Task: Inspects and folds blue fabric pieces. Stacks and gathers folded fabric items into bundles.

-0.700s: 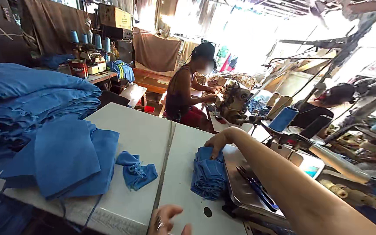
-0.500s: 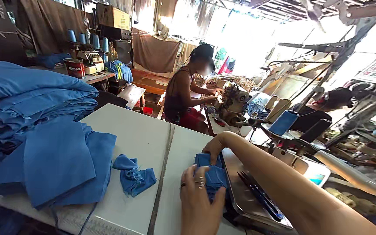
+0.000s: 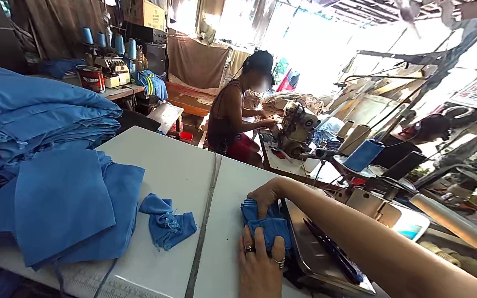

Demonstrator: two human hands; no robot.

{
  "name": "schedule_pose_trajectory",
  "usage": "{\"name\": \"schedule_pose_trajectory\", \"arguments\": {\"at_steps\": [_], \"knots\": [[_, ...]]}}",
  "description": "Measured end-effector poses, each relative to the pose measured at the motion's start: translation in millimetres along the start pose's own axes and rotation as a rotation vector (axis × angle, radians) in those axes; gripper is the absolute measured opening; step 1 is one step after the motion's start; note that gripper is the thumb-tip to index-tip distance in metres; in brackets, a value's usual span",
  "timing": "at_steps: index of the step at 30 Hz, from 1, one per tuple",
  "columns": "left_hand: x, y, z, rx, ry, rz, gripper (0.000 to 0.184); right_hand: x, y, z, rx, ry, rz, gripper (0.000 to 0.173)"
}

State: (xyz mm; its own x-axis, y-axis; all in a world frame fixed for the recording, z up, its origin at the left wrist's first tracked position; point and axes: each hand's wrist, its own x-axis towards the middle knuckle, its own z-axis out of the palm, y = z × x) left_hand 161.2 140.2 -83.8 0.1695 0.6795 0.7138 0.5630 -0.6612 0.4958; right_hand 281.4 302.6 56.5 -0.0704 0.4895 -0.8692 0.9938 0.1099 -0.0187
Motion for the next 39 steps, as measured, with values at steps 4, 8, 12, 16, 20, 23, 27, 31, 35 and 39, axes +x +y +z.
{"name": "schedule_pose_trajectory", "arguments": {"at_steps": [4, 8, 12, 16, 20, 23, 27, 31, 35, 39], "knots": [[-2.2, 1.2, -2.0, 0.041, 0.003, 0.028, 0.053, -1.8, 0.6, 12.5, 0.223, 0.088, -0.142, 0.048], [-2.8, 3.0, -3.3, 0.024, -0.021, 0.04, 0.053, 4.4, 1.3, 16.8, 0.497, 0.165, -0.295, 0.041], [-2.3, 2.3, -3.5, -0.009, -0.03, 0.022, 0.051, 20.6, -10.1, 11.7, 0.535, 0.199, -0.426, 0.033], [-0.1, 0.0, -7.7, -0.064, -0.007, 0.026, 0.046, 27.6, -28.9, 1.9, 0.453, 0.167, -0.449, 0.041], [-2.0, -2.1, -28.0, -0.236, 0.094, -0.073, 0.034, 35.9, -36.5, 0.3, 0.484, 0.114, -0.521, 0.036], [-15.5, -4.0, -62.8, -0.405, 0.064, -0.282, 0.03, 28.3, -52.4, 3.3, 0.477, 0.088, -0.568, 0.031], [-42.1, -9.9, -114.4, -0.624, 0.068, -0.6, 0.038, 0.2, -91.3, 7.6, 0.403, 0.113, -0.602, 0.029], [-66.5, -12.4, -162.2, -0.946, 0.042, -0.976, 0.049, 21.3, -95.1, 19.5, 0.355, 0.006, -0.704, 0.044], [-90.6, -14.9, -187.5, -1.283, 0.089, -1.279, 0.059, -4.5, -128.2, 38.5, 0.353, -0.02, -0.711, 0.056], [-90.9, -18.6, -186.4, -1.386, 0.2, -1.41, 0.052, -11.0, -135.3, 52.5, 0.462, 0.014, -0.653, 0.064]]}}
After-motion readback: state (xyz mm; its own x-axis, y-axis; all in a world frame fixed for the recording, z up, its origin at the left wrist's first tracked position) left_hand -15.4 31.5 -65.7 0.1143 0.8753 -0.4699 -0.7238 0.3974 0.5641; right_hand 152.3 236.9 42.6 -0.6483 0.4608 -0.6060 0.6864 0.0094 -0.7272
